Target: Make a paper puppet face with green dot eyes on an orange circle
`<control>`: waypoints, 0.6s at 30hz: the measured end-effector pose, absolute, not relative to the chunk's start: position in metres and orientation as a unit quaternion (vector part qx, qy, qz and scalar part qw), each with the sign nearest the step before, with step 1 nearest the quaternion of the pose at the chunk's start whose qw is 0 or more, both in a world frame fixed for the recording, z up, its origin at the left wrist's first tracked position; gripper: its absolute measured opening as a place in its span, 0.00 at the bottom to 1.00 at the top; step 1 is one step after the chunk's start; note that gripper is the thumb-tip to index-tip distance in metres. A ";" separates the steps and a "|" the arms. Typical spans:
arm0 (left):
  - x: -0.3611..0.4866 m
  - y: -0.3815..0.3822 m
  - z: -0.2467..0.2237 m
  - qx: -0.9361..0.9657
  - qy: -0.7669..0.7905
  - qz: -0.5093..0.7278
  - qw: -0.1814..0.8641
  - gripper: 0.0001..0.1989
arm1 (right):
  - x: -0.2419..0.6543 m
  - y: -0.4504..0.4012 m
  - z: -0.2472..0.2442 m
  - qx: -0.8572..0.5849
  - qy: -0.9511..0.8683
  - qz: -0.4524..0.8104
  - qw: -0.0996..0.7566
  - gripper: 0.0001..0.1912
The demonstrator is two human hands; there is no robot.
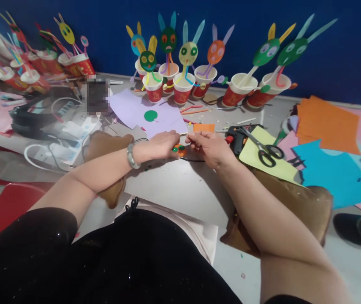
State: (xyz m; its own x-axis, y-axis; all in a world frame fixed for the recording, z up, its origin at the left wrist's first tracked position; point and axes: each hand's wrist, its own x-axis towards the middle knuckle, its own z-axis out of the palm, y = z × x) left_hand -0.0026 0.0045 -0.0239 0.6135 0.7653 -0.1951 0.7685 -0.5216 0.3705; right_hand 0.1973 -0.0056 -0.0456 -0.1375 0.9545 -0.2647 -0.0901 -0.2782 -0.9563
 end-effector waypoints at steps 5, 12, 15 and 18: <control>-0.001 0.003 -0.022 0.873 0.431 -0.017 0.228 0.17 | 0.198 -0.016 -0.040 -0.517 -0.389 0.639 0.416 0.25; -0.002 -0.002 -0.017 0.873 0.427 -0.056 0.228 0.17 | 0.198 -0.020 -0.033 -0.528 -0.359 0.646 0.418 0.24; -0.004 -0.001 -0.018 0.871 0.426 -0.048 0.240 0.18 | 0.205 -0.019 -0.032 -0.553 -0.379 0.610 0.421 0.23; -0.006 -0.002 -0.019 0.871 0.420 -0.035 0.254 0.21 | 0.213 -0.019 -0.031 -0.586 -0.443 0.576 0.358 0.22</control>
State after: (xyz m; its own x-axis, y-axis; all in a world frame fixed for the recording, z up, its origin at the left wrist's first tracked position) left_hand -0.0055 -0.0018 -0.0190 0.6444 0.7142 -0.2732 0.7492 -0.5182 0.4124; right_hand 0.2126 -0.0189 -0.0311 -0.0578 0.9319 -0.3581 0.1070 -0.3509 -0.9303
